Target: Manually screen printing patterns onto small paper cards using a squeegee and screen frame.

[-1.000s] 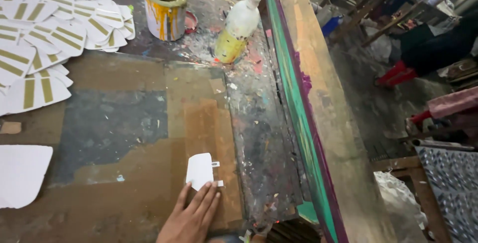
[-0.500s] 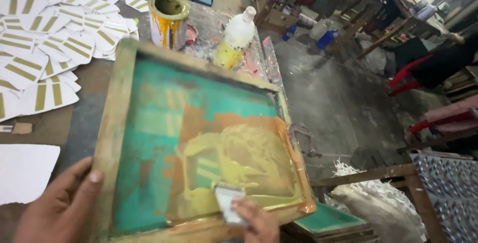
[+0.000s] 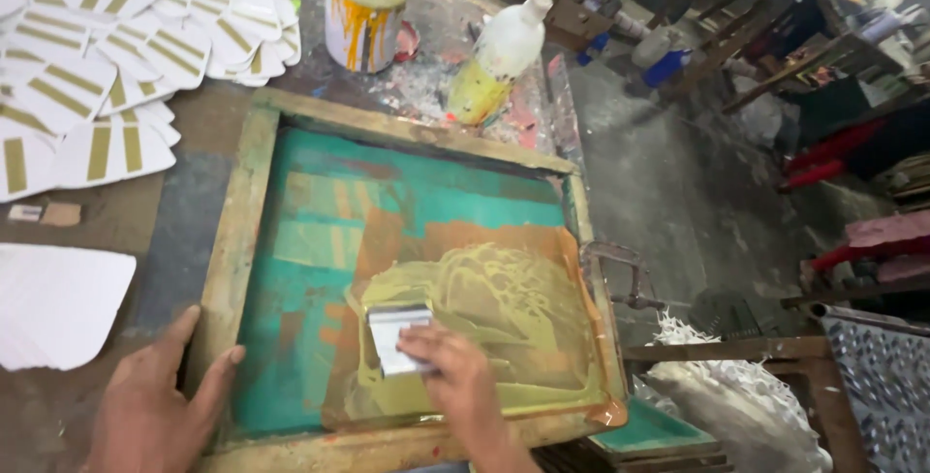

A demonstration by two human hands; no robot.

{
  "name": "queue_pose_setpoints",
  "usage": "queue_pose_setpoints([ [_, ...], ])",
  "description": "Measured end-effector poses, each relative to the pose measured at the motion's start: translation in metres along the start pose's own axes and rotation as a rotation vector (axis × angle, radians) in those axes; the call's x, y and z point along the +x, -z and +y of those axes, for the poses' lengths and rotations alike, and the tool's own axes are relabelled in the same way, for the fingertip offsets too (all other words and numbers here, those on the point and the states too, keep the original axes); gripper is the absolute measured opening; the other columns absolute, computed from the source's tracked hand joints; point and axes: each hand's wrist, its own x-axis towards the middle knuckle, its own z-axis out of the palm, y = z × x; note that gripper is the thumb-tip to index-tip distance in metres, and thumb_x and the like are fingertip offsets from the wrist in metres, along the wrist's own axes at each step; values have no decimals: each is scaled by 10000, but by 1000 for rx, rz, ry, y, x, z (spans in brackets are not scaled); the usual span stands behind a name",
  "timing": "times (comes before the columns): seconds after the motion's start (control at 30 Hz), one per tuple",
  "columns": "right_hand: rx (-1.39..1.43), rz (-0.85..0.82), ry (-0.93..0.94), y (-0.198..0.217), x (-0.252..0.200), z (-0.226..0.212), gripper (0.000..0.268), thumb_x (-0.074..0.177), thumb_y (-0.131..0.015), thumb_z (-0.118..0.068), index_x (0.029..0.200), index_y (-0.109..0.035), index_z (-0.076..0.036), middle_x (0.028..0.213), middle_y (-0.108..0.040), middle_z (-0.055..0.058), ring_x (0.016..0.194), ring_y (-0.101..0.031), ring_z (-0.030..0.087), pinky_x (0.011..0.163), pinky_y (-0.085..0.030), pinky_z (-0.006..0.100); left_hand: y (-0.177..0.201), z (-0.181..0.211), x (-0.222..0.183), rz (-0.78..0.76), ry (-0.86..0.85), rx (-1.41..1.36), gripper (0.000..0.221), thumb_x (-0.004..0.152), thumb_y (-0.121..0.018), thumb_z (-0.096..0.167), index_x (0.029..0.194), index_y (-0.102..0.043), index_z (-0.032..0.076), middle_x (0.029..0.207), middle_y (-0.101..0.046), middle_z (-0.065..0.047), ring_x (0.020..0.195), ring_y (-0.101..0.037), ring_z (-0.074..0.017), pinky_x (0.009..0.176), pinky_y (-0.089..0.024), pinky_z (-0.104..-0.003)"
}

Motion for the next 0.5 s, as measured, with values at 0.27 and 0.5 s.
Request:
queue_pose_setpoints([
  [0.27,-105,-56,100,-18,-98,35,413,793,-735,12,1205,-740,-10,1259,-744,181,1245,-709,343,1121,-481,511,14,18,1,-5,47,-123,738,811,-768,429,1461,-599,123,1215,-707,-236,1155,-657,-400,930,-545,-472],
  [0.5,-321,215,255,51,-105,36,468,822,-613,29,1280,-658,-56,1286,-719,169,1230,-729,311,1081,-570,444,112,114,-14,-55,53,-772,512,902,-696,176,1389,-631,34,1411,-683,-177,1259,-666,-222,1027,-520,-375],
])
